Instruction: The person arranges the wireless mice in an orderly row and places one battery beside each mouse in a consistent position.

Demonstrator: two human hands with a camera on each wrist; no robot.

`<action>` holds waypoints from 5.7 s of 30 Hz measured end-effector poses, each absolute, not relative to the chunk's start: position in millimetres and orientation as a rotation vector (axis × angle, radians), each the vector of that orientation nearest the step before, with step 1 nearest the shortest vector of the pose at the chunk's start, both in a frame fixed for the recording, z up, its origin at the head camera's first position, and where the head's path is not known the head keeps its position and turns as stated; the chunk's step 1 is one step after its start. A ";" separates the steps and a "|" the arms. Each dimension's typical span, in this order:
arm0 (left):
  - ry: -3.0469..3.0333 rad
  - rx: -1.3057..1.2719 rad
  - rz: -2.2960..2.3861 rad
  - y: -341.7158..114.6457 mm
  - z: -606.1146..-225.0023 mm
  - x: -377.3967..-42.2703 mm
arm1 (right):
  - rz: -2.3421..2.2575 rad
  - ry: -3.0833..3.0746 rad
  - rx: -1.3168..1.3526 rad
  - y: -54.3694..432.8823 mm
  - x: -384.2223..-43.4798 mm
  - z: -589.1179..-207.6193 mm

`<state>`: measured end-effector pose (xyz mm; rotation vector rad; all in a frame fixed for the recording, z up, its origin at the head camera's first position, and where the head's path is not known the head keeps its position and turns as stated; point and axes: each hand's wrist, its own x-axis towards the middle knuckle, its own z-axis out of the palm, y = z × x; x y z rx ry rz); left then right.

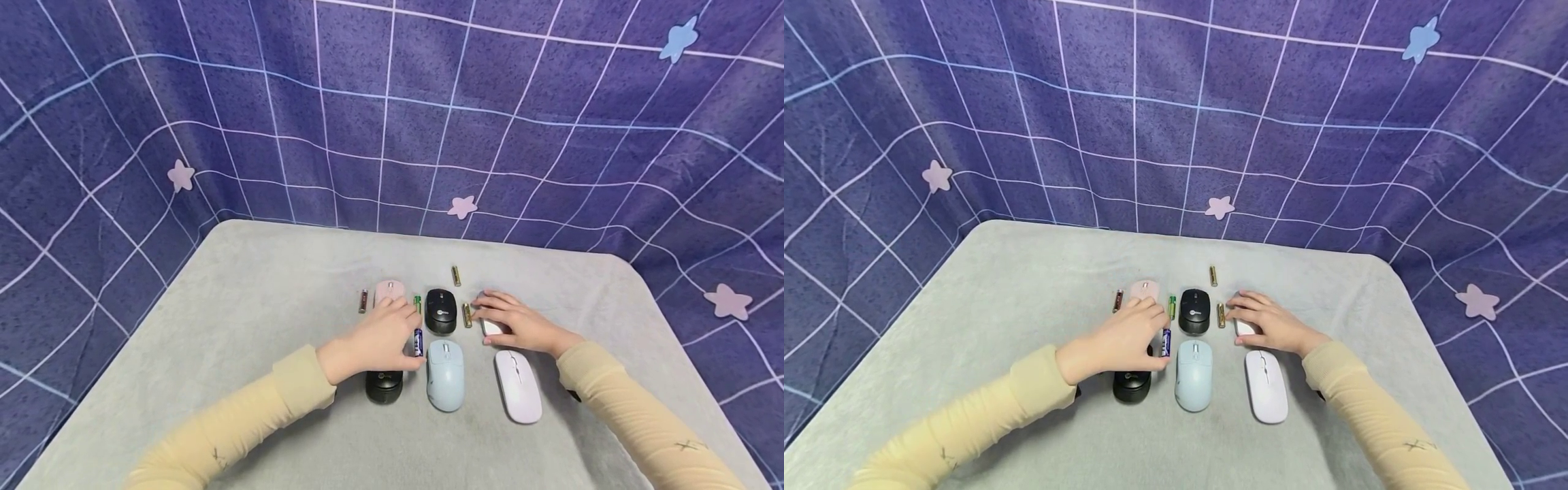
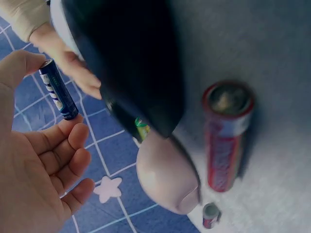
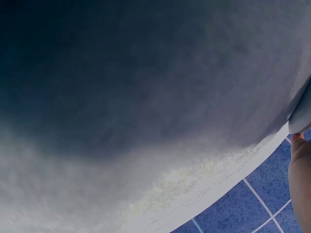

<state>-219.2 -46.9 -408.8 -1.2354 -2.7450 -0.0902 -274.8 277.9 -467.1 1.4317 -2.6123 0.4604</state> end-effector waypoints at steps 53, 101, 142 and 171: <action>-2.798 -1.303 0.046 -37.8 -403.7 -230.2 | 0.457 -2.572 1.445 279.3 -276.1 -468.3; -2.749 -1.077 -0.053 0.7 -330.2 -325.2 | 0.462 -2.580 1.459 279.7 -275.5 -469.0; -2.924 -0.975 -0.068 35.9 -379.5 -382.3 | 0.444 -2.569 1.490 278.4 -280.2 -465.4; -3.072 -1.025 0.159 63.2 -412.8 -382.6 | 0.439 -2.596 1.466 278.3 -279.4 -463.7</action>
